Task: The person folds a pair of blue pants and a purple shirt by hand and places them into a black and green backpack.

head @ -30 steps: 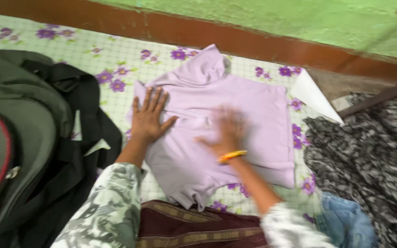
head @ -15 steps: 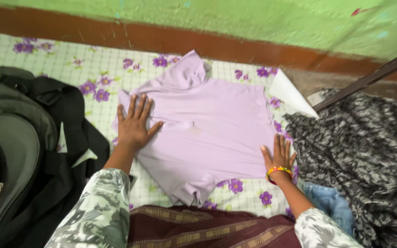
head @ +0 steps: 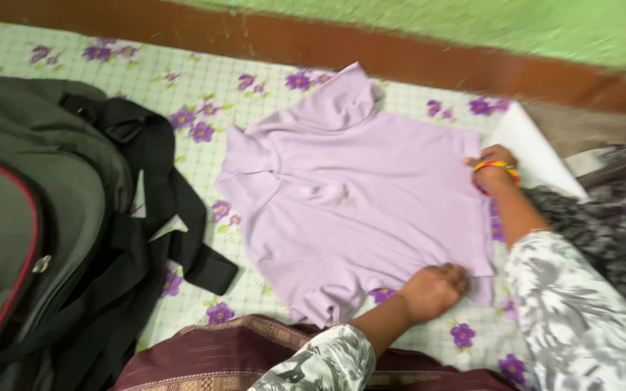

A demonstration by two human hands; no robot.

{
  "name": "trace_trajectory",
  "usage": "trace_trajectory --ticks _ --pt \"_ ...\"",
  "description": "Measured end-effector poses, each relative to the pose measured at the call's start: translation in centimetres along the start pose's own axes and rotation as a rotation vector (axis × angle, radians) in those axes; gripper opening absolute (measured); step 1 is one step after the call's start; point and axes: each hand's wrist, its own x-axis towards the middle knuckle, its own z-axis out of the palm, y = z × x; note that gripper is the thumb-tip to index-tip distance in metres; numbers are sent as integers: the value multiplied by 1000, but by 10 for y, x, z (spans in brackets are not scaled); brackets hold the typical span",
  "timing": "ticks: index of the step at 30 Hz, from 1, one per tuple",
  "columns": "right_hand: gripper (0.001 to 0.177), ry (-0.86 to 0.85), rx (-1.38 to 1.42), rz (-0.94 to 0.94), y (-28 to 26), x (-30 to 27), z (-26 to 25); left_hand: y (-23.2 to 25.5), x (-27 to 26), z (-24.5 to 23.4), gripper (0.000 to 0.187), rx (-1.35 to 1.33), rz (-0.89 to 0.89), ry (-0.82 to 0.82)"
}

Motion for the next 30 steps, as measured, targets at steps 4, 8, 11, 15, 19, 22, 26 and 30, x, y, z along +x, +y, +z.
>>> trace_trajectory --ticks 4,8,11,15,19,22,26,30 --pt "36 139 -9 -92 14 20 4 1 -20 9 28 -190 64 -88" --pt "43 229 22 -39 5 0 -12 10 -6 5 35 -328 4 30" --pt "75 361 23 -437 -42 -46 -31 0 5 -19 30 -458 -156 -12" --pt "117 -159 26 -679 -68 -135 -40 -52 -12 -74 24 -335 -392 294" --pt "147 -520 -388 -606 -16 -237 -45 -128 -79 -161 74 284 -316 1" --pt "125 -291 -561 -626 35 -240 -85 -149 -95 -194 75 414 -275 -18" --pt "104 -192 -404 -432 43 -244 -104 -103 -87 -230 46 236 -530 -584" --pt "25 -630 39 -341 -47 -291 -71 -24 -98 -235 72 155 -690 -1141"
